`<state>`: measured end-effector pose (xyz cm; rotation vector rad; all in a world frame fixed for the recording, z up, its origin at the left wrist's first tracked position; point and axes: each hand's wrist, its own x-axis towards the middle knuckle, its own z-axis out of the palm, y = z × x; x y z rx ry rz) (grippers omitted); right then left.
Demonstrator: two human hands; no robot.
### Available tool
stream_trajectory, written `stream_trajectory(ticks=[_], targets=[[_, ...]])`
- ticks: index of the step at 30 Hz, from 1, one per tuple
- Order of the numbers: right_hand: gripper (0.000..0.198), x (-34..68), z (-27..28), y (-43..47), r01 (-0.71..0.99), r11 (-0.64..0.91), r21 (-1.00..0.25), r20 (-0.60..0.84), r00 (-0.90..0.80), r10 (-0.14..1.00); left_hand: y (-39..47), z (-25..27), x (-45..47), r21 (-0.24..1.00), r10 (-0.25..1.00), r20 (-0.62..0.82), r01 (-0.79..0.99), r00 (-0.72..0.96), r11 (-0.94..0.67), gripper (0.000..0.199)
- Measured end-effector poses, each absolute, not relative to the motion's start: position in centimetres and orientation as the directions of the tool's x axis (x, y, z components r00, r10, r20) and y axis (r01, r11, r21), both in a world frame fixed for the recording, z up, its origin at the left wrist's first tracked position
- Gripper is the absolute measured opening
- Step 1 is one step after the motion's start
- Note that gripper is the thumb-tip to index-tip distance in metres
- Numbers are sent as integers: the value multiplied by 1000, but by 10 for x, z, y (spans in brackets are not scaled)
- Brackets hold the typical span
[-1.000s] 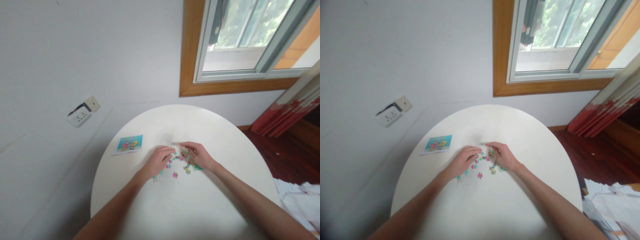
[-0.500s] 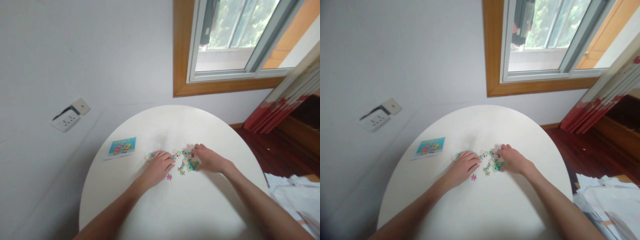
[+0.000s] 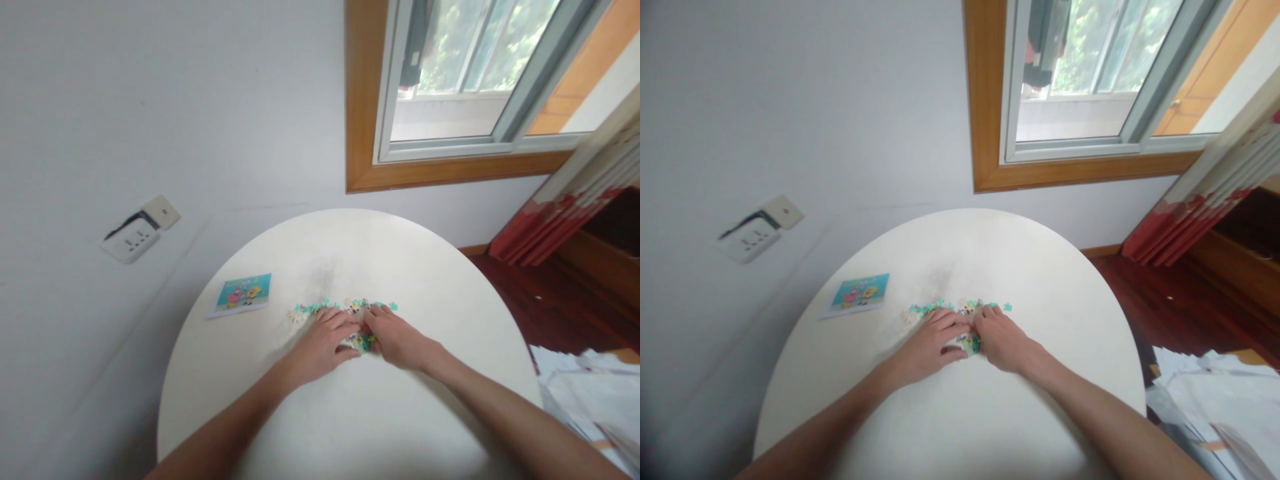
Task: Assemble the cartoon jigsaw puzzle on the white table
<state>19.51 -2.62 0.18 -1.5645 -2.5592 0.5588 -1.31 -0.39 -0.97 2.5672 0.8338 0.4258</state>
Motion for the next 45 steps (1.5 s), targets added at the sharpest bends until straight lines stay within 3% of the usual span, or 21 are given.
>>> stream_trajectory(ticks=[4,7,9,12,16,20,30,37,45], targets=[[22,183,-7,-29,801,372,-469,-69,-453,889,-8,-14,-11,467,658,149,534,739,-705,43],[19,179,-14,-26,713,324,-621,-3,-415,910,-3,-20,-12,504,699,164,551,696,-666,19],[17,178,-17,-23,624,323,-711,65,-399,915,2,-23,-13,558,733,167,549,660,-622,3],[13,178,-19,-18,476,277,-835,118,-338,934,8,-23,-15,671,802,163,531,575,-517,10],[11,177,-22,-12,202,67,-977,15,-247,969,7,-20,-14,850,858,136,386,495,-358,13],[17,173,-22,-10,21,-39,-999,-43,-197,979,6,-22,-13,942,873,105,234,477,-241,19],[23,171,-24,-7,-87,-67,-994,-51,-175,983,11,-25,-14,921,945,125,318,301,-224,11],[18,173,-24,-5,-26,-95,-995,-89,-182,979,13,-17,-17,964,901,61,208,429,-165,15],[13,169,-24,-7,-17,-23,-1000,-19,-231,973,9,-16,-16,993,864,34,79,503,-85,22]])
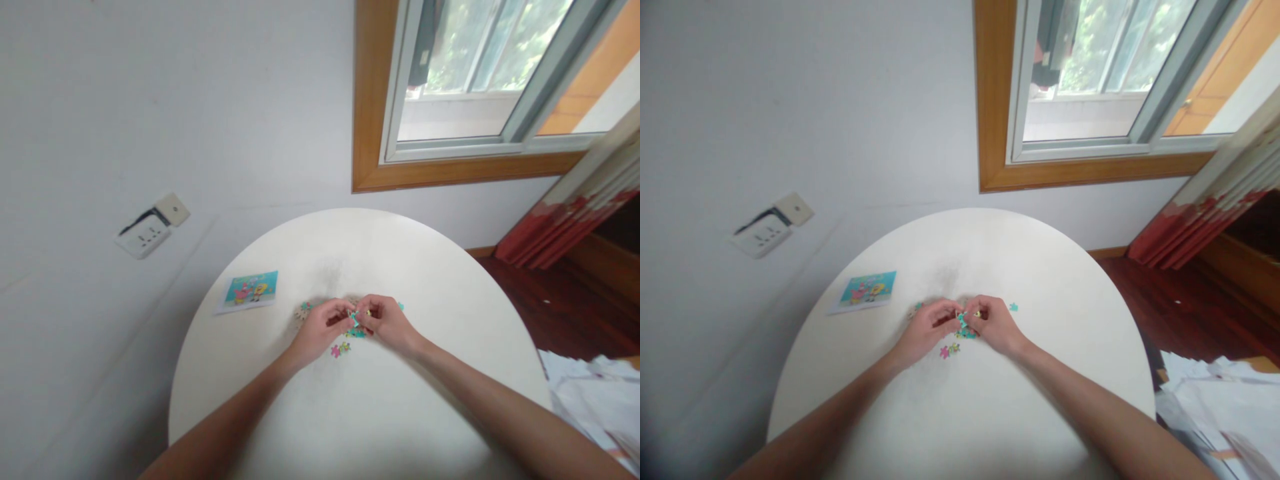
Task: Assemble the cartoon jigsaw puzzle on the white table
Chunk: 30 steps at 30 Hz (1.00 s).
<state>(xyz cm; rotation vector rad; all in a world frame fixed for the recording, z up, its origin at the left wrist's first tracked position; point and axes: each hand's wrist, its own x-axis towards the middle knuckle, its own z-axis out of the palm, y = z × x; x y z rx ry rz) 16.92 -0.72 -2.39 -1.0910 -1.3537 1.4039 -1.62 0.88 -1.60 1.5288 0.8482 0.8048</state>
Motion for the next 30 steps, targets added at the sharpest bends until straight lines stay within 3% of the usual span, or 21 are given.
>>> stream_trajectory(ticks=[7,10,13,17,21,26,30], targets=[[23,166,-22,-9,-87,-15,-996,12,-302,953,10,-19,-14,987,909,63,107,411,-117,14],[8,181,-23,0,138,87,-987,53,-230,972,12,-19,-17,986,929,43,136,368,-100,14],[7,200,-22,9,471,183,-863,122,-157,980,13,-19,-21,983,935,-14,175,354,-52,18],[13,204,-13,5,627,354,-694,271,-227,935,13,-16,-21,987,937,-6,153,350,-51,18],[16,181,-6,-12,460,429,-777,312,-309,898,10,-18,-16,992,920,9,113,391,-58,17],[10,168,-12,-18,349,288,-892,213,-237,948,8,-20,-15,983,927,-7,175,375,-63,12],[15,183,-12,-7,203,182,-962,101,-355,930,8,-14,-15,973,911,-29,220,411,-68,14]])
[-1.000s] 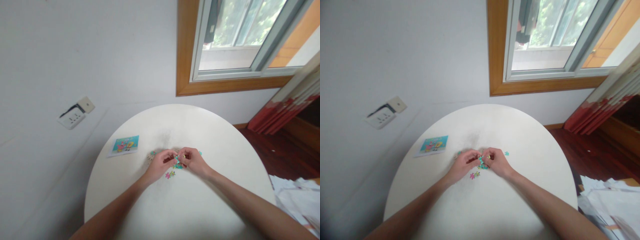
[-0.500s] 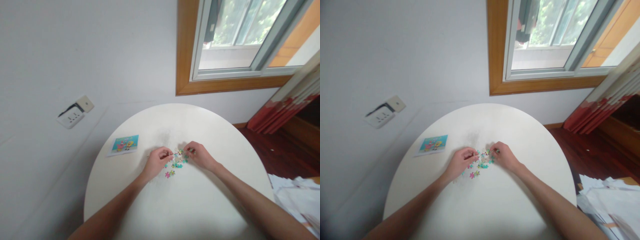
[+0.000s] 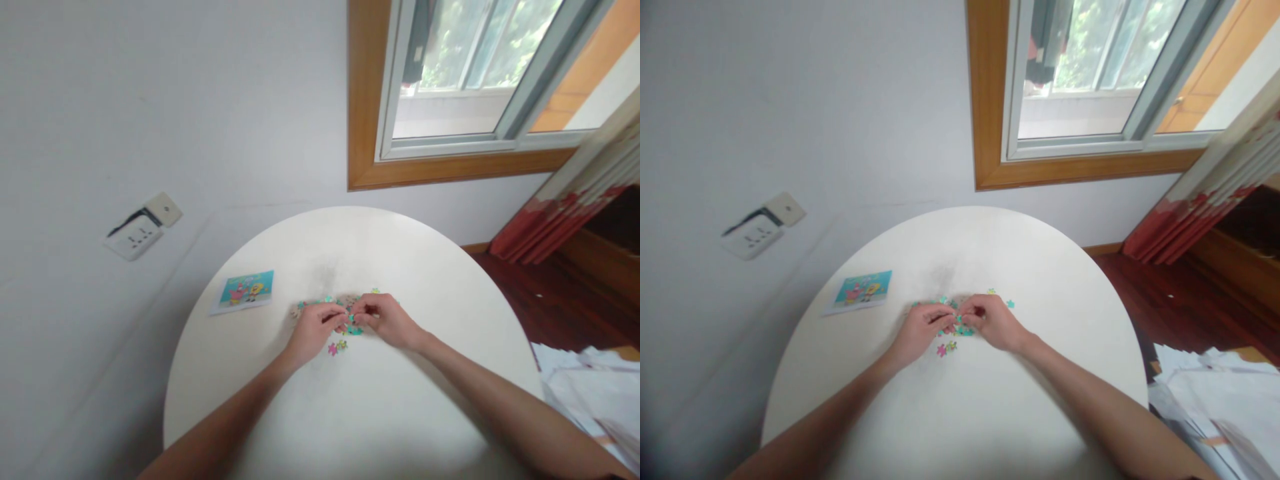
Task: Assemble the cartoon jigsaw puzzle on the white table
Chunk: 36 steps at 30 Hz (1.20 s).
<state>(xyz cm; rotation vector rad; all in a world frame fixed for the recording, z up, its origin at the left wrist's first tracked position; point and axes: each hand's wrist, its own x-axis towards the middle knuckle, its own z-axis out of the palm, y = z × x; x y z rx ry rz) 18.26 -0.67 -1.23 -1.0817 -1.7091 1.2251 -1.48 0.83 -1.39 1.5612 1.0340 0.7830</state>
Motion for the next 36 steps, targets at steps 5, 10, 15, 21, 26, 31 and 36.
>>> stream_trajectory(ticks=[5,10,15,21,26,31,36], targets=[[31,193,-8,2,69,24,-997,-12,-478,878,7,-8,-15,989,875,-71,147,478,0,24],[33,185,-8,-1,-7,-38,-999,-30,-455,890,5,-9,-20,990,843,-142,81,520,117,33],[32,180,-7,-4,-79,-74,-994,-32,-436,899,6,-11,-25,979,811,-192,47,553,199,34],[34,177,-9,-3,-114,-122,-986,-68,-392,917,5,-6,-22,988,854,-156,91,497,127,34],[36,174,-7,-7,-136,-115,-984,-50,-410,911,5,-6,-21,982,867,-175,144,467,121,35],[27,182,-9,-2,-18,-39,-999,-31,-340,940,13,-14,-26,954,913,-67,294,403,-60,27],[9,197,-16,7,488,183,-853,99,-194,976,18,-18,-30,695,858,174,557,483,-454,17]])
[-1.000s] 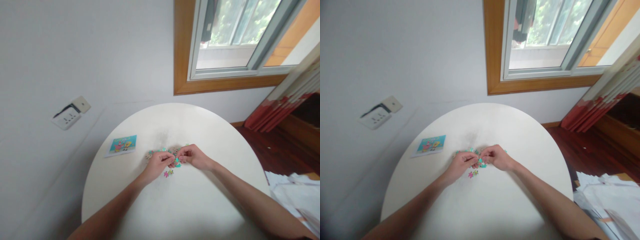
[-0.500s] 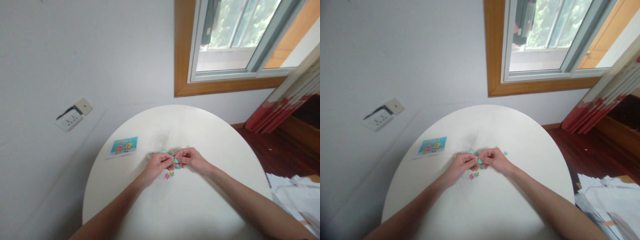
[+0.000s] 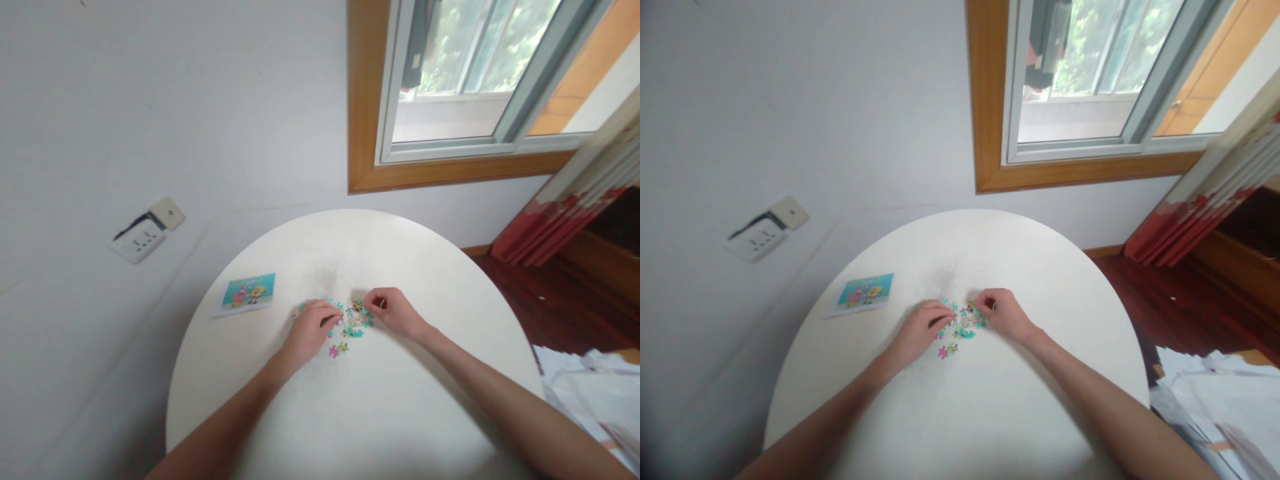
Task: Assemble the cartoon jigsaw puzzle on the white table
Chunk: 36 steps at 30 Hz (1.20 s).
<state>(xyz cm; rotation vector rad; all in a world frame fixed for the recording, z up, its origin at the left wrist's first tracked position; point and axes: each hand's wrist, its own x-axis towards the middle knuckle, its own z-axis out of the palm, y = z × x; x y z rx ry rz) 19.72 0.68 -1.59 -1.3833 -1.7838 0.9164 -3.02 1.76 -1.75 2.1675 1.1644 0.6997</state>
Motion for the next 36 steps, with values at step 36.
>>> stream_trajectory(ticks=[36], targets=[[15,173,-8,-27,666,572,-479,113,-600,792,-7,-10,-22,502,712,124,575,691,-646,7]])
